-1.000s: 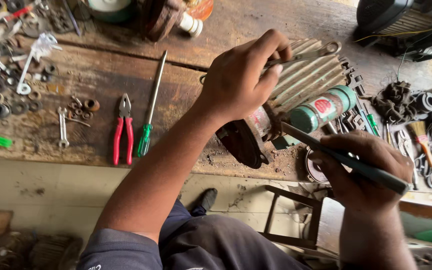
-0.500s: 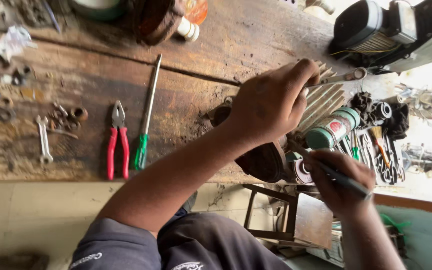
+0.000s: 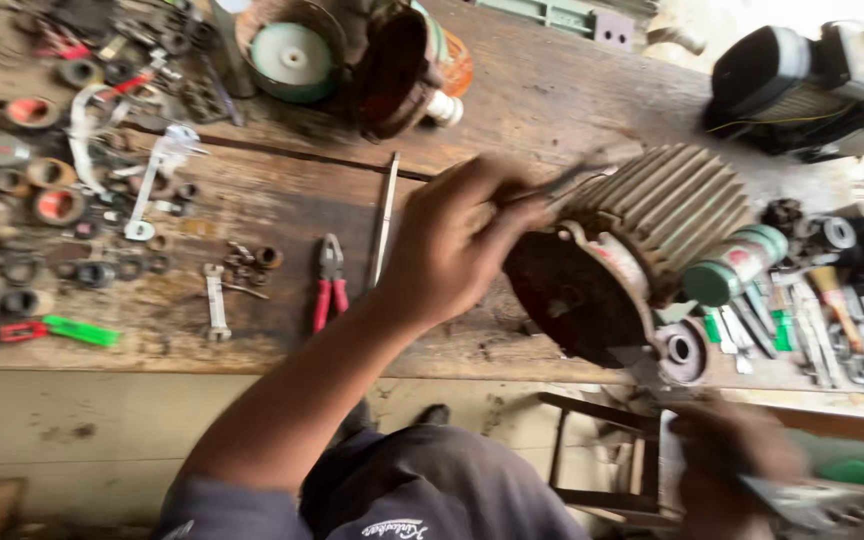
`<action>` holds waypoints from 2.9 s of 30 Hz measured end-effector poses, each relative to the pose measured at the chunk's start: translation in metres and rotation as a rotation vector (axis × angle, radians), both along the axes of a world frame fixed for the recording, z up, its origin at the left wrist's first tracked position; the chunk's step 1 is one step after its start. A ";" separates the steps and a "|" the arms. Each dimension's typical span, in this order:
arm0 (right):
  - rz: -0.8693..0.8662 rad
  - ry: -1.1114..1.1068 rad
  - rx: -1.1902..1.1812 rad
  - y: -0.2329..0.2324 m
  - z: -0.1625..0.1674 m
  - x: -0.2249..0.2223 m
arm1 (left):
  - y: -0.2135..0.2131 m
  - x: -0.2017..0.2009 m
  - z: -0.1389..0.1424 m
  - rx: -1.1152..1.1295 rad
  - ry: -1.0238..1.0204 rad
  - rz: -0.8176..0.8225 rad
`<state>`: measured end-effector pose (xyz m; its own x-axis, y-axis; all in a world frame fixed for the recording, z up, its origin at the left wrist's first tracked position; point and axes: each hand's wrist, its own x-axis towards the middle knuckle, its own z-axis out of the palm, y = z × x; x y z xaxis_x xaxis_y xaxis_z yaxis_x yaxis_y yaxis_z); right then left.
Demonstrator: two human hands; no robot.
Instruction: The person repairs an electric water pump motor on a cluttered workbench. They unscrew fasteners with a screwdriver and wrench, tap and pry the pump housing with a hammer, reposition the motor, and work on its base plate by hand.
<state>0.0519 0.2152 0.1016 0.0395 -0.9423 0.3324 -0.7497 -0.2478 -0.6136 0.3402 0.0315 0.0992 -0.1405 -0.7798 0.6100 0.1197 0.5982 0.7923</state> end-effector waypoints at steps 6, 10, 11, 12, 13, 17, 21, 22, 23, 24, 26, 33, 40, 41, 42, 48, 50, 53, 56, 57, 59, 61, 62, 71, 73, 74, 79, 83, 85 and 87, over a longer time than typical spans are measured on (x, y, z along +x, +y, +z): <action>0.264 0.387 0.213 -0.083 -0.092 0.132 | 0.025 0.057 -0.076 0.451 0.109 -0.035; 0.264 0.476 0.097 -0.132 -0.123 0.167 | 0.035 0.068 -0.114 0.691 0.036 0.027; 0.286 0.465 0.029 -0.136 -0.122 0.171 | 0.038 0.069 -0.118 0.736 0.044 0.026; 0.283 0.451 0.041 -0.134 -0.123 0.171 | 0.040 0.071 -0.122 0.784 0.053 0.025; 0.280 0.439 0.059 -0.129 -0.126 0.167 | 0.043 0.071 -0.123 0.784 0.074 0.018; 0.178 -0.034 0.614 -0.095 -0.127 0.148 | 0.057 0.068 -0.117 0.792 0.103 -0.009; 0.440 -0.831 0.734 -0.054 -0.106 0.115 | 0.078 0.042 -0.097 0.762 0.148 -0.114; 0.493 -0.860 0.742 -0.046 -0.101 0.107 | 0.083 0.032 -0.092 0.776 0.148 -0.139; 0.548 -0.888 0.748 -0.039 -0.096 0.099 | 0.089 0.021 -0.086 0.789 0.148 -0.164; 0.549 -0.911 0.751 -0.033 -0.093 0.091 | 0.096 0.011 -0.081 0.802 0.148 -0.186; 0.559 -0.952 0.761 -0.021 -0.088 0.071 | 0.111 -0.010 -0.071 0.759 0.137 -0.224; 0.366 -1.103 0.830 0.038 -0.099 -0.043 | 0.170 -0.110 -0.054 0.710 0.158 -0.445; 0.233 -1.087 0.777 0.088 -0.133 -0.144 | 0.209 -0.185 -0.057 0.778 0.033 -0.363; 0.194 -1.081 0.779 0.090 -0.135 -0.149 | 0.212 -0.190 -0.057 0.765 0.016 -0.328; 0.184 -1.040 0.776 0.091 -0.136 -0.151 | 0.216 -0.193 -0.057 0.756 -0.002 -0.294; 0.268 -0.815 0.713 0.086 -0.124 -0.143 | 0.227 -0.190 -0.067 0.713 -0.105 -0.083; 0.348 -0.809 0.712 0.080 -0.118 -0.135 | 0.233 -0.186 -0.079 0.769 -0.013 -0.112; 0.418 -0.774 0.661 0.065 -0.113 -0.115 | 0.239 -0.186 -0.107 0.872 -0.033 -0.109; 0.302 -0.564 0.921 0.046 -0.118 -0.083 | 0.238 -0.179 -0.133 0.875 -0.105 0.025; 0.424 -0.592 0.852 0.042 -0.121 -0.076 | 0.233 -0.173 -0.138 0.854 -0.127 0.084; 0.652 -0.638 0.704 0.034 -0.128 -0.064 | 0.207 -0.152 -0.143 1.026 -0.065 0.234; 0.659 -0.385 0.714 0.031 -0.136 -0.062 | 0.177 -0.119 -0.139 0.946 -0.320 0.423; 0.658 -0.253 0.721 0.029 -0.140 -0.064 | 0.162 -0.101 -0.136 0.764 -0.594 0.534; 0.175 -0.148 0.659 0.029 -0.156 -0.102 | 0.027 -0.067 -0.120 0.478 -1.228 0.598; -0.057 -0.074 0.558 0.029 -0.152 -0.118 | 0.014 -0.069 -0.122 0.599 -1.355 0.555; -0.161 -0.032 0.506 0.028 -0.147 -0.128 | 0.010 -0.069 -0.123 0.633 -1.384 0.534; -0.630 0.037 0.411 0.045 -0.123 -0.211 | 0.009 -0.062 -0.132 0.501 -1.417 0.578; -0.866 0.125 0.537 0.045 -0.115 -0.281 | 0.032 -0.058 -0.137 0.404 -1.345 0.683; -0.832 0.124 0.434 0.034 -0.120 -0.313 | 0.048 -0.059 -0.143 0.417 -1.276 0.710; -0.806 0.157 0.357 0.021 -0.129 -0.340 | 0.063 -0.060 -0.151 0.392 -1.154 0.724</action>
<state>-0.2879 0.2366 -0.0278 -0.6589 -0.7499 0.0602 -0.6953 0.5765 -0.4292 0.2803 0.0946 -0.0514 0.0945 -0.9827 0.1594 -0.9327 -0.0314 0.3593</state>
